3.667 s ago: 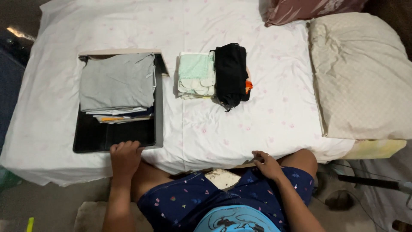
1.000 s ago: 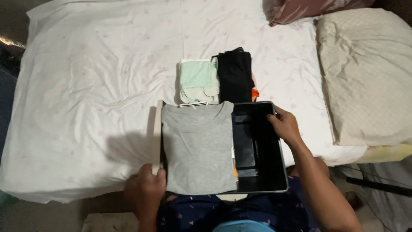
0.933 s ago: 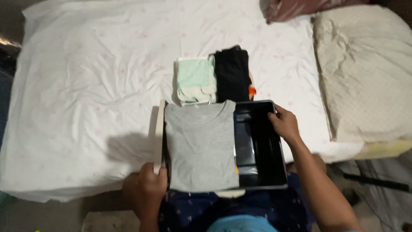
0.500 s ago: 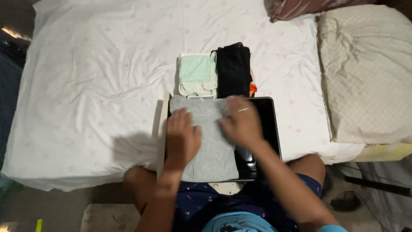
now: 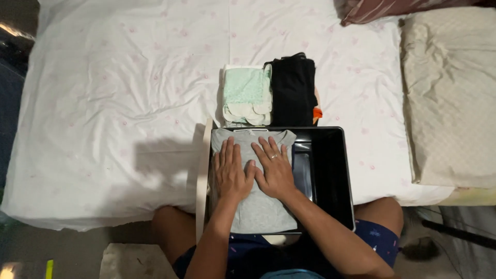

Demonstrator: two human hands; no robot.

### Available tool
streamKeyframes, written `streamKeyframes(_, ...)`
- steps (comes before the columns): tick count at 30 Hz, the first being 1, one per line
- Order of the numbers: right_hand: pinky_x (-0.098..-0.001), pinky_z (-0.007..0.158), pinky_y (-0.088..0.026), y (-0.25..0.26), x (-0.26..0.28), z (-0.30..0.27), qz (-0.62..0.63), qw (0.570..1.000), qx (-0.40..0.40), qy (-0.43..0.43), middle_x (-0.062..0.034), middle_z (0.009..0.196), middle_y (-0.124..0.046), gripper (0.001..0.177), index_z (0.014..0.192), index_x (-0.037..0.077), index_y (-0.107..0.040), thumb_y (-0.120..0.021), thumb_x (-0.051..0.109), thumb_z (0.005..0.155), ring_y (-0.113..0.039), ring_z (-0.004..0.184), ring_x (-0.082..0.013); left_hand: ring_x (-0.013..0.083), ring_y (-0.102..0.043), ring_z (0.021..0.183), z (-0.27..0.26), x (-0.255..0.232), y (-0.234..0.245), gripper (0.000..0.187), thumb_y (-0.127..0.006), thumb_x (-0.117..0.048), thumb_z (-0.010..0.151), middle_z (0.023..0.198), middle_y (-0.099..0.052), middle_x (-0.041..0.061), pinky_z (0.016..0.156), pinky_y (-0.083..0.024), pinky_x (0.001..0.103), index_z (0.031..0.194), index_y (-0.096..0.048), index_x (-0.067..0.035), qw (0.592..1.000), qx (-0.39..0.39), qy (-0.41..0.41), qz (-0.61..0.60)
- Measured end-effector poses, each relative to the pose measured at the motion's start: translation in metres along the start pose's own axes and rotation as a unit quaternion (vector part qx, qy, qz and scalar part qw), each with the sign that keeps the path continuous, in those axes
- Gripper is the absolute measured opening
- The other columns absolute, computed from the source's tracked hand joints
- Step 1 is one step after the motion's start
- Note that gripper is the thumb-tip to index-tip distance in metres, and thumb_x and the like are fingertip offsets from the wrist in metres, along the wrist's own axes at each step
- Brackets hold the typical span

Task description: Folding various garments and organizing them into a black storage box on a bed.

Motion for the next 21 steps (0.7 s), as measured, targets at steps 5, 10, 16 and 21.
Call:
streamKeyframes(5, -0.0451, 0.125, 0.002, -0.004, -0.003, -0.001, 0.025, 1.000, -0.010, 0.013, -0.0078, 0.165, -0.036, 0.064, 0.159, 0.020, -0.042, -0.046, 0.042, 0.099, -0.022, 0.156, -0.0294, 0.0415, -0.029, 0.152, -0.003, 0.006, -0.012, 0.070, -0.048, -0.048, 0.101, 0.163, -0.033, 0.026, 0.120, -0.019, 0.062, 0.147, -0.045, 0.004, 0.999, -0.045, -0.026, -0.010)
streamKeyframes(10, -0.0469, 0.126, 0.001, -0.007, -0.004, 0.004, 0.032, 0.999, -0.040, 0.019, -0.0093, 0.164, -0.038, 0.062, 0.159, 0.018, -0.044, -0.044, 0.042, 0.101, -0.025, 0.155, -0.0315, 0.0421, -0.032, 0.151, 0.005, 0.010, -0.014, 0.071, -0.047, -0.052, 0.101, 0.162, -0.036, 0.027, 0.119, -0.021, 0.062, 0.145, -0.047, 0.004, 0.995, -0.090, -0.051, -0.014)
streamKeyframes(16, -0.0544, 0.122, -0.012, 0.035, 0.006, 0.000, 0.012, 0.999, -0.010, 0.035, -0.0125, 0.162, -0.040, 0.069, 0.160, 0.019, -0.041, -0.050, 0.050, 0.099, -0.031, 0.152, -0.0358, 0.0431, -0.035, 0.149, 0.010, -0.010, 0.029, 0.073, -0.043, -0.056, 0.103, 0.157, -0.040, 0.028, 0.118, -0.026, 0.061, 0.141, -0.051, 0.006, 0.999, 0.026, -0.015, 0.028)
streamKeyframes(21, -0.0676, 0.115, -0.017, 0.077, 0.028, -0.027, -0.031, 0.982, 0.112, 0.147, -0.0167, 0.167, -0.030, 0.129, 0.160, 0.022, -0.036, -0.041, 0.103, 0.061, -0.024, 0.153, -0.0448, 0.0426, -0.044, 0.143, 0.008, -0.015, 0.054, 0.068, -0.057, -0.051, 0.099, 0.147, -0.050, 0.029, 0.114, -0.033, 0.055, 0.132, -0.056, 0.008, 0.997, -0.026, 0.026, 0.065)
Point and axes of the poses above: each hand's wrist, its own z-axis towards the middle knuckle, its own y-axis out of the back of the hand, x = y × z, the point moved 2 cm from there along z, towards the middle knuckle
